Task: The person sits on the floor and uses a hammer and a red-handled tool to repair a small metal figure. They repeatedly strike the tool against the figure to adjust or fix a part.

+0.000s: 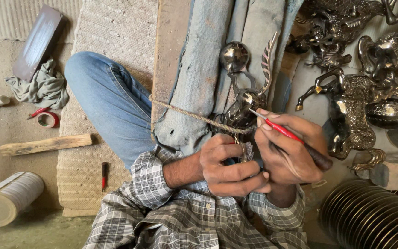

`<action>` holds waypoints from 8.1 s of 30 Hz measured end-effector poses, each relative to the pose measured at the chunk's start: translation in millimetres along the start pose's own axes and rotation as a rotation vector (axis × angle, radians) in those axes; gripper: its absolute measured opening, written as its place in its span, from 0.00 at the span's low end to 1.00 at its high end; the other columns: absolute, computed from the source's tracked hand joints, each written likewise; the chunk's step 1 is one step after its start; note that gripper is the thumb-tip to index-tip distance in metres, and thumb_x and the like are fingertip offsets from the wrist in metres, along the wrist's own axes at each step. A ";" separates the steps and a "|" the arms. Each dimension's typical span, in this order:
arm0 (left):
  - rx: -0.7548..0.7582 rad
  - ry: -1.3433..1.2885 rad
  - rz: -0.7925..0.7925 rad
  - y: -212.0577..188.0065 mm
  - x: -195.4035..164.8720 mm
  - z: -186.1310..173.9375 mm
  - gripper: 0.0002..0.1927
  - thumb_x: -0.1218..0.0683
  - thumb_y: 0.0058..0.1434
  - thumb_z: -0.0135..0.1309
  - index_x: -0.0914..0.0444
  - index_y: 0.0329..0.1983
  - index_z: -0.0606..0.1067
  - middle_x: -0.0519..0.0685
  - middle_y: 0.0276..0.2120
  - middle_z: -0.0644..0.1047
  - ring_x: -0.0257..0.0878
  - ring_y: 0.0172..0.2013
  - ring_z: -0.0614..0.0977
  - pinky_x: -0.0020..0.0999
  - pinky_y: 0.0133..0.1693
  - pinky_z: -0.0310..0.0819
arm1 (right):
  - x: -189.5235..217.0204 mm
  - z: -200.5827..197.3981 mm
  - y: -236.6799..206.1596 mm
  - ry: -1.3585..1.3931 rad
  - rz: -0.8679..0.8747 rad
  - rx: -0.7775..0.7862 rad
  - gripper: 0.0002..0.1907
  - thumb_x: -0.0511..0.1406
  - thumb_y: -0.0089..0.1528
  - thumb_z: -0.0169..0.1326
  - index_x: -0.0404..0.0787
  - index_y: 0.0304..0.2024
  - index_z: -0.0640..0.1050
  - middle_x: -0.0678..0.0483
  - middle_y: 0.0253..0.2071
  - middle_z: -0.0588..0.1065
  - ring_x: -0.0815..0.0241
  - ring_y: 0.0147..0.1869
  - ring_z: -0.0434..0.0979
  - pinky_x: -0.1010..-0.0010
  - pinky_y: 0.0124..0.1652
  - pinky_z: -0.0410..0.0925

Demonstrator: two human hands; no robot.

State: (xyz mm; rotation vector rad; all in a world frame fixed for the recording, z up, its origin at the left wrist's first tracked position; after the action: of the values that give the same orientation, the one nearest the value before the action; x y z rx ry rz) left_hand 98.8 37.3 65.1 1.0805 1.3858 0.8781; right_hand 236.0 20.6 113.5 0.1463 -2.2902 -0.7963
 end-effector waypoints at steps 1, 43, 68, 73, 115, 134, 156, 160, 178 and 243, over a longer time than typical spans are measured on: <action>0.004 -0.003 -0.001 0.0 0.1 0.0 0.09 0.46 0.65 0.68 0.52 0.42 0.82 0.37 0.38 0.78 0.37 0.36 0.75 0.30 0.32 0.68 | 0.6 1.4 -0.3 -0.010 -0.016 0.012 0.14 0.19 0.60 0.70 0.32 0.41 0.79 0.45 0.46 0.75 0.51 0.47 0.86 0.72 0.44 0.83; -0.281 -0.268 -0.210 -21.9 24.4 -24.5 0.18 0.52 0.54 0.65 0.60 0.19 0.67 0.47 0.28 0.71 0.43 0.29 0.68 0.42 0.29 0.59 | -47.6 41.5 -32.7 0.454 0.131 -0.169 0.10 0.21 0.66 0.60 0.34 0.41 0.72 0.47 0.50 0.70 0.55 0.45 0.83 0.61 0.45 0.81; -0.149 -0.285 -0.207 -14.0 27.4 -26.8 0.19 0.53 0.53 0.67 0.61 0.18 0.68 0.48 0.27 0.74 0.45 0.30 0.70 0.44 0.29 0.63 | -39.0 30.4 -11.2 0.348 0.045 -0.040 0.08 0.24 0.65 0.66 0.33 0.42 0.78 0.46 0.48 0.75 0.56 0.48 0.84 0.65 0.47 0.81; -0.161 -0.273 -0.212 -15.8 26.7 -25.5 0.19 0.53 0.53 0.68 0.60 0.18 0.68 0.47 0.26 0.73 0.44 0.30 0.71 0.44 0.29 0.65 | -35.3 29.4 1.5 0.359 -0.023 -0.012 0.08 0.24 0.64 0.65 0.32 0.41 0.77 0.45 0.46 0.74 0.54 0.48 0.84 0.65 0.47 0.81; -0.212 -0.274 -0.186 -15.3 27.6 -23.9 0.19 0.52 0.53 0.66 0.60 0.17 0.68 0.47 0.25 0.73 0.43 0.28 0.70 0.42 0.28 0.63 | -54.7 35.7 -7.8 0.477 0.073 -0.068 0.09 0.22 0.65 0.64 0.34 0.37 0.77 0.47 0.47 0.73 0.57 0.44 0.84 0.65 0.43 0.81; -0.180 -0.275 -0.188 -16.8 27.1 -24.7 0.18 0.53 0.54 0.66 0.61 0.18 0.69 0.48 0.26 0.73 0.44 0.29 0.70 0.42 0.28 0.63 | -80.1 33.2 -60.5 -0.195 -0.076 0.040 0.15 0.34 0.54 0.67 0.30 0.37 0.79 0.51 0.39 0.77 0.60 0.37 0.81 0.75 0.39 0.75; 0.251 -0.376 -0.456 3.2 28.9 10.5 0.21 0.41 0.69 0.50 0.64 0.48 0.73 0.54 0.50 0.72 0.47 0.49 0.75 0.45 0.46 0.71 | -42.5 -23.2 -117.2 0.714 0.595 -0.189 0.19 0.31 0.65 0.47 0.30 0.57 0.75 0.44 0.44 0.75 0.64 0.28 0.81 0.80 0.21 0.72; 0.569 0.160 -0.592 7.6 71.9 -0.4 0.22 0.62 0.57 0.56 0.67 0.57 0.74 0.56 0.60 0.70 0.54 0.58 0.72 0.46 0.56 0.70 | -46.9 -13.7 -123.6 0.366 0.751 -0.042 0.19 0.29 0.68 0.54 0.28 0.60 0.76 0.44 0.38 0.80 0.63 0.27 0.79 0.78 0.21 0.68; 0.827 0.321 -0.231 6.7 117.0 11.3 0.15 0.57 0.63 0.56 0.57 0.53 0.84 0.50 0.67 0.69 0.55 0.68 0.69 0.51 0.66 0.70 | -32.7 -16.7 -107.8 0.224 0.695 -0.101 0.08 0.23 0.66 0.56 0.28 0.48 0.81 0.48 0.41 0.78 0.63 0.33 0.83 0.80 0.23 0.71; 0.609 -0.673 -0.651 36.8 122.4 84.0 0.27 0.56 0.72 0.65 0.56 0.69 0.66 0.48 0.54 0.81 0.31 0.42 0.89 0.22 0.35 0.86 | -90.5 -98.0 -159.1 -0.077 0.307 -0.436 0.31 0.36 0.74 0.42 0.49 0.74 0.44 0.35 0.55 0.69 0.47 0.46 0.79 0.56 0.46 0.80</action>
State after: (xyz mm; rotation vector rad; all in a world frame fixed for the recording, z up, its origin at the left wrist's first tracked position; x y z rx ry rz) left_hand 191.0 158.7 52.7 1.1074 1.2975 -0.3916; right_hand 349.5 -128.3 23.9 -0.4286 -2.0805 -1.1230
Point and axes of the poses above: each hand's wrist, its own y-axis towards the middle knuckle, its own z-axis out of the palm, x = y × z, the point moved 5 cm from there along y, towards the middle knuckle
